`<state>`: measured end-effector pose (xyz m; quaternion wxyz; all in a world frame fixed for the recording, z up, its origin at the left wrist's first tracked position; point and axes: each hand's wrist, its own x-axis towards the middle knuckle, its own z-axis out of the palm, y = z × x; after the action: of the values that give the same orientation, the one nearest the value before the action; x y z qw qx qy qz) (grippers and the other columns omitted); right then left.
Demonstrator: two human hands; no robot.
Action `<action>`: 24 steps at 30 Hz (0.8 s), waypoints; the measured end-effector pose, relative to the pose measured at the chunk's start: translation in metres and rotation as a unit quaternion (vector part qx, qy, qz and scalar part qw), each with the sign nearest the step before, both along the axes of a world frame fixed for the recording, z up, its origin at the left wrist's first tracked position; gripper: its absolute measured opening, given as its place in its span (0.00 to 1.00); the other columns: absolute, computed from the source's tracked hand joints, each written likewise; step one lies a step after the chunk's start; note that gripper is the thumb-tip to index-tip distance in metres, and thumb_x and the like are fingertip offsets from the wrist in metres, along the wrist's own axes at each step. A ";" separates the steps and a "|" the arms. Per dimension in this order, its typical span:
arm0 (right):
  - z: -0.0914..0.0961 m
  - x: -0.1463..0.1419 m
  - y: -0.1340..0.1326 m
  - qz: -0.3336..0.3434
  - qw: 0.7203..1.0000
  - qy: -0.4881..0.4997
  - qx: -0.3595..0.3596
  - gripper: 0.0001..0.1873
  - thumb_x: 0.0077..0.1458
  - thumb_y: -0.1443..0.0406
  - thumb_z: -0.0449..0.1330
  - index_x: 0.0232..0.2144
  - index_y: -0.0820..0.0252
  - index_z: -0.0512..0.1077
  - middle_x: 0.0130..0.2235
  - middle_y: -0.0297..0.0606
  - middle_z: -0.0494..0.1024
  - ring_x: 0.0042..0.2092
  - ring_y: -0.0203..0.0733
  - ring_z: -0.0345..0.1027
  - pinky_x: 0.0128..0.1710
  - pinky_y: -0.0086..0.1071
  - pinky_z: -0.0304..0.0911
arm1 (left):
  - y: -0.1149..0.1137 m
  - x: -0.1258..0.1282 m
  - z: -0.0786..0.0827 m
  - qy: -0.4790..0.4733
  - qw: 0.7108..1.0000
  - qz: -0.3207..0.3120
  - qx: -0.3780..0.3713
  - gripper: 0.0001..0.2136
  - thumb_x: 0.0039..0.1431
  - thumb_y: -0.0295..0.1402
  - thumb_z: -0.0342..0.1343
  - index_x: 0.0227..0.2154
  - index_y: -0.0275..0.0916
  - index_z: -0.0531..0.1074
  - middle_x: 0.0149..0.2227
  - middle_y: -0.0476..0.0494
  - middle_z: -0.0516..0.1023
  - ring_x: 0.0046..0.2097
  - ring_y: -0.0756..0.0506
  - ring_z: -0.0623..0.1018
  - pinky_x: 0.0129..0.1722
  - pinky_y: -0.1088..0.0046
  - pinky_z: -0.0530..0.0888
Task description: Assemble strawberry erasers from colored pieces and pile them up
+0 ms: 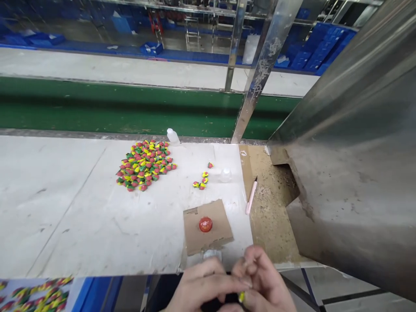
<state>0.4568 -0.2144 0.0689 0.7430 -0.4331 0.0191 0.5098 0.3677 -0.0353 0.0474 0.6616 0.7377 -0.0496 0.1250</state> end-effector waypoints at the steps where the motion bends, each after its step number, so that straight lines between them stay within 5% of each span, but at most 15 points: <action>1: -0.002 0.000 0.011 0.019 1.000 0.013 0.018 0.35 0.46 0.50 0.80 0.38 0.52 0.60 0.33 0.27 0.69 0.29 0.29 0.61 0.34 0.26 0.58 | 0.000 0.002 0.002 -0.011 1.000 0.016 -0.009 0.16 0.65 0.37 0.65 0.54 0.55 0.82 0.26 0.44 0.80 0.25 0.45 0.78 0.25 0.73 0.75; 4: -0.009 0.000 0.031 0.083 0.994 0.017 0.069 0.35 0.50 0.51 0.79 0.41 0.52 0.58 0.32 0.24 0.69 0.24 0.23 0.52 0.28 0.22 0.52 | 0.006 -0.003 0.005 -0.019 0.997 0.063 -0.037 0.15 0.64 0.37 0.67 0.53 0.57 0.83 0.22 0.47 0.79 0.22 0.46 0.77 0.22 0.74 0.74; 8: -0.016 -0.001 0.035 0.086 0.989 0.011 0.124 0.30 0.56 0.55 0.77 0.42 0.54 0.58 0.31 0.24 0.69 0.25 0.23 0.50 0.25 0.19 0.48 | 0.009 -0.016 0.003 -0.002 0.997 0.069 -0.030 0.21 0.64 0.31 0.67 0.57 0.58 0.80 0.24 0.47 0.80 0.23 0.45 0.78 0.23 0.72 0.76; 13: -0.013 -0.005 0.031 0.069 0.987 0.021 0.142 0.26 0.60 0.61 0.74 0.41 0.54 0.58 0.33 0.25 0.70 0.25 0.23 0.49 0.25 0.18 0.46 | 0.006 -0.011 0.002 -0.066 0.994 0.072 -0.044 0.13 0.65 0.29 0.65 0.51 0.47 0.83 0.22 0.48 0.77 0.21 0.48 0.74 0.20 0.76 0.73; 20: -0.005 -0.006 0.022 0.079 0.990 0.004 0.114 0.24 0.58 0.57 0.75 0.41 0.56 0.63 0.35 0.30 0.73 0.26 0.25 0.51 0.25 0.21 0.47 | 0.006 -0.006 -0.001 -0.061 0.989 0.046 -0.129 0.13 0.63 0.35 0.68 0.50 0.54 0.84 0.21 0.54 0.69 0.22 0.50 0.69 0.21 0.75 0.71; 24: -0.001 -0.002 0.020 0.092 0.994 -0.033 0.054 0.24 0.57 0.50 0.74 0.37 0.59 0.69 0.29 0.27 0.64 0.28 0.28 0.51 0.28 0.24 0.48 | 0.003 -0.007 -0.006 -0.022 0.980 0.056 -0.189 0.11 0.61 0.36 0.70 0.47 0.57 0.85 0.20 0.56 0.65 0.22 0.51 0.66 0.21 0.75 0.68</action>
<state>0.4545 -0.1940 0.0681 0.7154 -0.4085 -0.0730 0.5621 0.3602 -0.0322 0.0410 0.7795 0.5984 0.0018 0.1853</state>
